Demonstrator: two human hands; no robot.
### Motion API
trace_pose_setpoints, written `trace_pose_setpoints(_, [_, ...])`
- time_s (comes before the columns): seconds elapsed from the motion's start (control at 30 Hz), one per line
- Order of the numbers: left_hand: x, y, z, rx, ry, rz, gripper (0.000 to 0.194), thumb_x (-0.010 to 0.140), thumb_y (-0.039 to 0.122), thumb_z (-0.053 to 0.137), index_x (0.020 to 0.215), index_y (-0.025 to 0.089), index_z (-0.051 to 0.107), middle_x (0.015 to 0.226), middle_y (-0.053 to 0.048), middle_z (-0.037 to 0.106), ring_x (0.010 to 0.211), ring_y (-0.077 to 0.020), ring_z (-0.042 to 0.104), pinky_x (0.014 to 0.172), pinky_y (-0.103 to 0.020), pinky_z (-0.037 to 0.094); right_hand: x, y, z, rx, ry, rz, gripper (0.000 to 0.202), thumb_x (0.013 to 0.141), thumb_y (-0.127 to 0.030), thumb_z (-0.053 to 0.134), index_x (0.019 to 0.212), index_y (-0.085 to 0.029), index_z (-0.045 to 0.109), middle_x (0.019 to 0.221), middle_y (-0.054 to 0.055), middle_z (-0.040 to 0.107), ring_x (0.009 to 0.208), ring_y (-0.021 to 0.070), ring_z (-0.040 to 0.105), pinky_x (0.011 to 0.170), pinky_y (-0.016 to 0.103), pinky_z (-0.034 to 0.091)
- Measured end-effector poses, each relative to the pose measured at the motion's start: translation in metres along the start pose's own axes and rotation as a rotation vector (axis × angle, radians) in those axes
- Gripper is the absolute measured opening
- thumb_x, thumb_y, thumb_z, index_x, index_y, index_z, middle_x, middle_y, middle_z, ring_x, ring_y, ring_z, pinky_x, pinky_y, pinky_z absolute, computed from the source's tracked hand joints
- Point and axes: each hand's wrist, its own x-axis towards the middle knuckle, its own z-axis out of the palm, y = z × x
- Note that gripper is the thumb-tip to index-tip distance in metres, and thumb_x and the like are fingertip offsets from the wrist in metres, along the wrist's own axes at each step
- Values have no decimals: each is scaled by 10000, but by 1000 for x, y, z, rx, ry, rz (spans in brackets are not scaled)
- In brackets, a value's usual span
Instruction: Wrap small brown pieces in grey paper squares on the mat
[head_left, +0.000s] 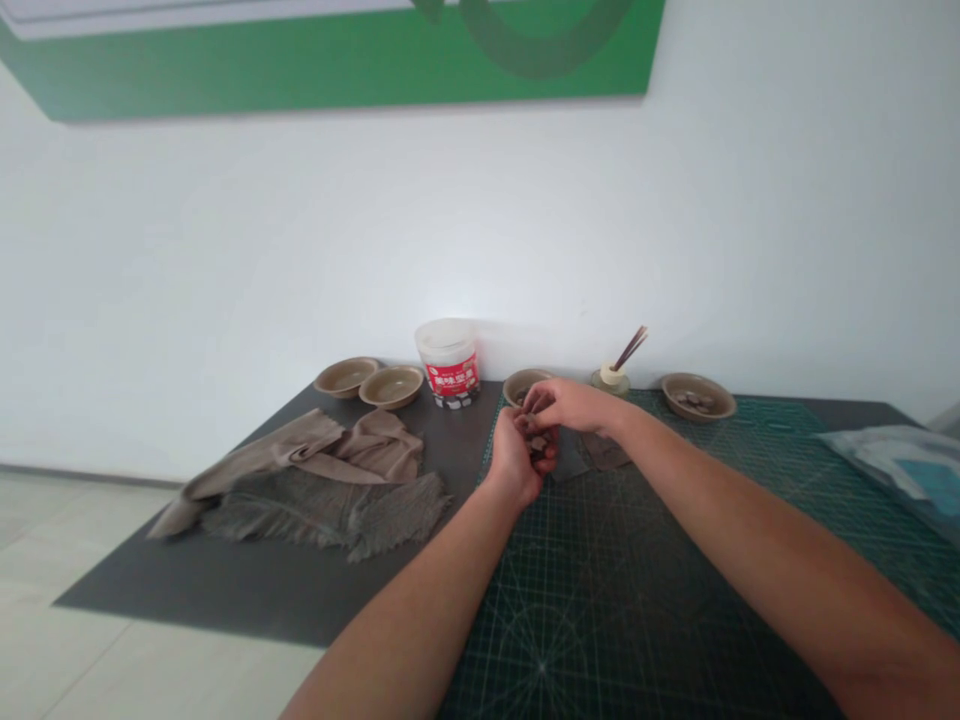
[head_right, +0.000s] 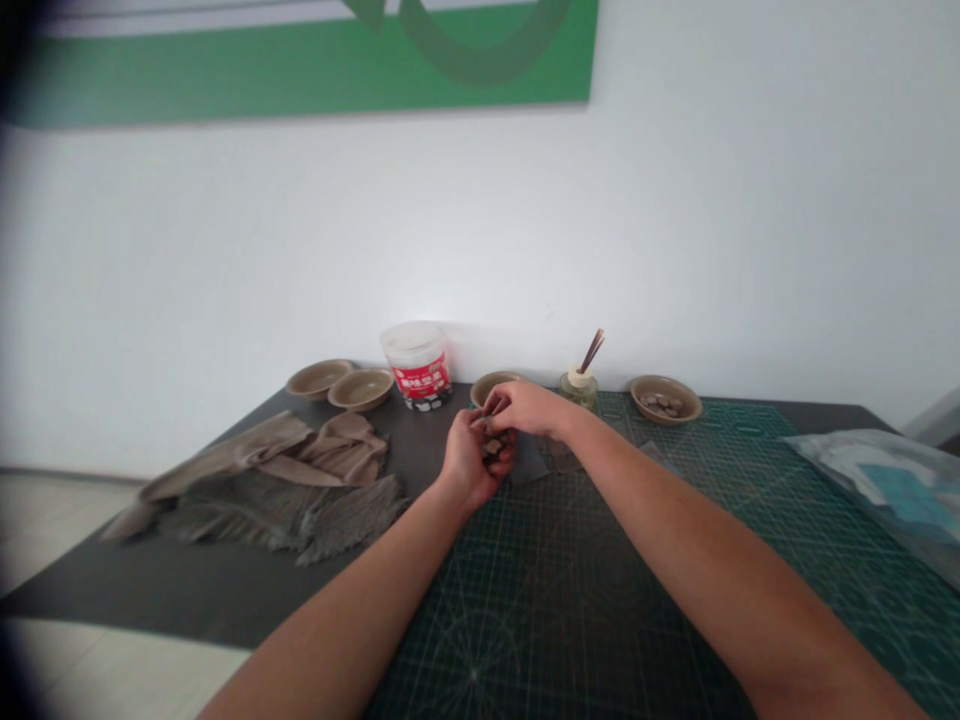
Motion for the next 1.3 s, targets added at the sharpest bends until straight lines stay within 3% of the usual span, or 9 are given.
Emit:
trace_pose_setpoints(0.23, [-2,5,-2,-11,38,-6,261,853,400,428,808,164,530,619,-60,567,391,-108,421,348,-166,187,27,7,-4,-147,286,87,239,820,-224,664,1055,-180,671,1058,72,738,954,188,673,795,264,484])
trace_pose_setpoints(0.37, [-1,8,-3,-12,45,15,259,851,376,424,797,154,546,616,-70,575,392,-109,426,344,-164,190,38,14,1,-256,316,131,201,765,-228,716,961,-188,698,999,78,744,942,224,668,796,292,467])
trace_pose_setpoints(0.53, [1,12,-4,-56,40,32,264,851,368,420,802,144,551,628,-86,590,402,-106,428,341,-160,186,34,15,4,-309,335,115,328,782,-258,736,1095,-193,661,1027,71,736,939,210,667,802,282,466])
trace_pose_setpoints(0.7, [1,15,-5,-89,31,36,257,854,352,415,800,141,552,627,-82,582,395,-94,414,338,-156,177,16,0,-3,-331,414,55,329,856,-277,675,1161,-157,638,1190,131,676,1104,235,604,932,327,431])
trace_pose_setpoints(0.8, [2,14,-5,-85,30,41,225,848,332,417,791,153,541,615,-68,576,388,-96,421,334,-157,167,-2,-17,-10,-290,319,-35,216,906,-319,622,1062,-187,692,1067,63,721,957,186,650,854,281,458])
trace_pose_setpoints(0.87, [3,12,-4,-79,31,49,185,837,313,431,767,169,523,578,-36,542,370,-94,408,330,-162,156,-14,-27,-13,-200,90,-150,226,906,-348,632,1059,-203,714,988,25,740,868,168,666,787,261,473])
trace_pose_setpoints(0.93, [3,10,-3,-72,35,59,161,829,305,448,739,182,500,540,1,492,345,-84,370,327,-168,151,-22,-34,-12,-198,-44,-233,274,866,-346,682,1097,-203,723,1029,34,743,900,188,670,802,274,470])
trace_pose_setpoints(1.07, [1,8,-2,-39,31,42,227,848,370,466,707,193,480,505,29,443,316,-78,320,324,-179,149,-25,-35,-4,-302,-81,-287,286,794,-254,719,1072,-195,750,1111,66,740,959,226,671,830,296,457])
trace_pose_setpoints(1.3, [-1,8,-2,31,-26,7,349,863,507,433,768,191,547,520,16,474,325,-110,367,332,-195,146,-25,-36,-3,-290,-93,-209,320,727,-113,664,1005,-232,771,895,-4,773,776,176,692,694,239,453])
